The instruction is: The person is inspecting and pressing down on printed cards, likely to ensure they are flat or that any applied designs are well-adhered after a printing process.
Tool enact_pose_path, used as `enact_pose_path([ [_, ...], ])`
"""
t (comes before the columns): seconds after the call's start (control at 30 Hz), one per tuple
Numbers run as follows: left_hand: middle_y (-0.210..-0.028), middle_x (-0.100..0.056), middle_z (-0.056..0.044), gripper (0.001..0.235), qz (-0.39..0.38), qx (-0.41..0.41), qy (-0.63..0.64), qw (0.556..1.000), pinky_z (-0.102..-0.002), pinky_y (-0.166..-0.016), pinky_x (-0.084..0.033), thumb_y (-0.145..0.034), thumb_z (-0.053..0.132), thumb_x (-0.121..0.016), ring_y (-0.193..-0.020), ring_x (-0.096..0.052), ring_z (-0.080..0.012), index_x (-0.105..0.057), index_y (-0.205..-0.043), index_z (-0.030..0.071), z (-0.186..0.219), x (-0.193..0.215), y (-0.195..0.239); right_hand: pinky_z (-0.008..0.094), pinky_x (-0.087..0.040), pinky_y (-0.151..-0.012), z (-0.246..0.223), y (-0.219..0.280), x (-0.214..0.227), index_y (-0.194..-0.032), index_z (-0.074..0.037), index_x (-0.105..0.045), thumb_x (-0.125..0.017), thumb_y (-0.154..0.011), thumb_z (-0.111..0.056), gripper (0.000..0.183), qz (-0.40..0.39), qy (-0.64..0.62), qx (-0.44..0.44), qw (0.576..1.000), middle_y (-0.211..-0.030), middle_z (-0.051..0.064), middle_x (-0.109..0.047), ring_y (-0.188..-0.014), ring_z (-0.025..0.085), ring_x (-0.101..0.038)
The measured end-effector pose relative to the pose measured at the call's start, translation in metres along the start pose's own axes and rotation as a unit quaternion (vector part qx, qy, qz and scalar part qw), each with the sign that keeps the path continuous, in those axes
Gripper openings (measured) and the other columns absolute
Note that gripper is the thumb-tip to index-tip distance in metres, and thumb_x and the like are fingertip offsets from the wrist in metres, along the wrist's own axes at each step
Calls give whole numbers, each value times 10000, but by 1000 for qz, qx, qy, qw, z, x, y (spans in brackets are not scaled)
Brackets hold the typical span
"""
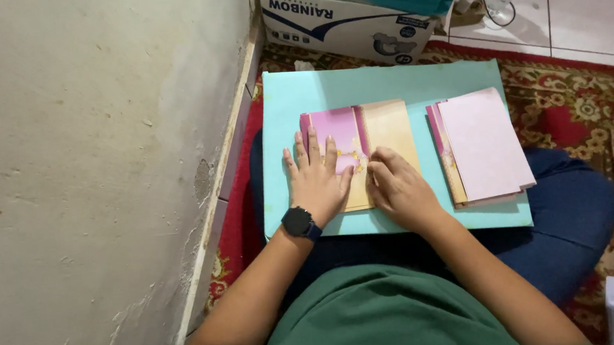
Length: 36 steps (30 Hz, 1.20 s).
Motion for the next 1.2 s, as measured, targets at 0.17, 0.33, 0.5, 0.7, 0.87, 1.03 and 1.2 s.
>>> enact_pose_path([
  [0.17, -1321, -586, -240, 309, 135, -226, -70, 962, -633, -1077, -317, -905, 251, -665, -1272, -530, -416, -667, -1154, 68, 8, -15, -18, 452, -450, -1106, -3, 4, 1, -1170, -157, -539, -624, -916, -250, 284, -21, -12, -16, 1000, -1297, 110, -550, -1300, 357, -550],
  [0.33, -1089, -603, -127, 129, 206, -331, -80, 917, -433, -710, -465, -883, 113, -652, -976, -596, -341, -616, -993, 170, 5, -9, -31, 476, -420, -1137, -9, -1, 13, -1231, -128, -477, -608, -929, -262, 355, -54, -38, -65, 996, -1362, 140, -516, -1339, 375, -515],
  [0.5, -1006, -586, -76, 103, 215, -270, -33, 938, -379, -708, -434, -896, 111, -631, -922, -583, -278, -598, -988, 143, 6, 12, -28, 491, -171, -1262, 9, -6, 3, -1551, -43, -319, -537, -881, -140, 711, -205, -48, -80, 974, -1651, 219, -256, -1525, 412, -218],
  [0.7, -945, -572, -51, 60, 257, -207, -3, 944, -351, -710, -462, -908, 107, -618, -835, -597, -242, -579, -951, 119, -2, 0, -27, 507, -135, -1257, 1, -11, 12, -1603, -38, -250, -472, -895, -129, 748, -234, -49, -71, 968, -1690, 213, -169, -1544, 415, -159],
  [0.87, -1111, -584, -189, 275, 205, -202, 2, 958, -426, -935, -450, -990, 226, -477, -1059, -572, -349, -598, -1116, 14, 2, -2, -22, 495, -124, -1249, 25, -14, -8, -1645, -117, -174, -446, -896, -184, 800, -258, -29, -65, 963, -1722, 122, -111, -1568, 344, -123],
  [1.03, -1439, -494, -273, 516, 95, -161, 11, 982, -521, -1164, -300, -966, 222, -447, -1373, -435, -438, -534, -1394, -52, 1, -6, -21, 490, -127, -1246, 23, -14, -5, -1655, -147, -155, -443, -881, -160, 826, -259, -34, -64, 963, -1728, 96, -106, -1570, 321, -128],
  [1.2, -1518, -432, -229, 610, 72, -156, 1, 985, -544, -1176, -289, -942, 297, -435, -1428, -397, -424, -453, -1509, 72, -3, -26, -25, 482, -133, -1239, 17, 4, 1, -1655, -163, -141, -471, -936, -195, 791, -279, -28, -72, 957, -1726, 78, -102, -1569, 309, -119],
])
Point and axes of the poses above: each hand's wrist, its own y-axis away from the middle knuckle, its own x-axis out of the back of the hand, z = x × y, the point moved 1 cm from there along -y, towards the middle knuckle
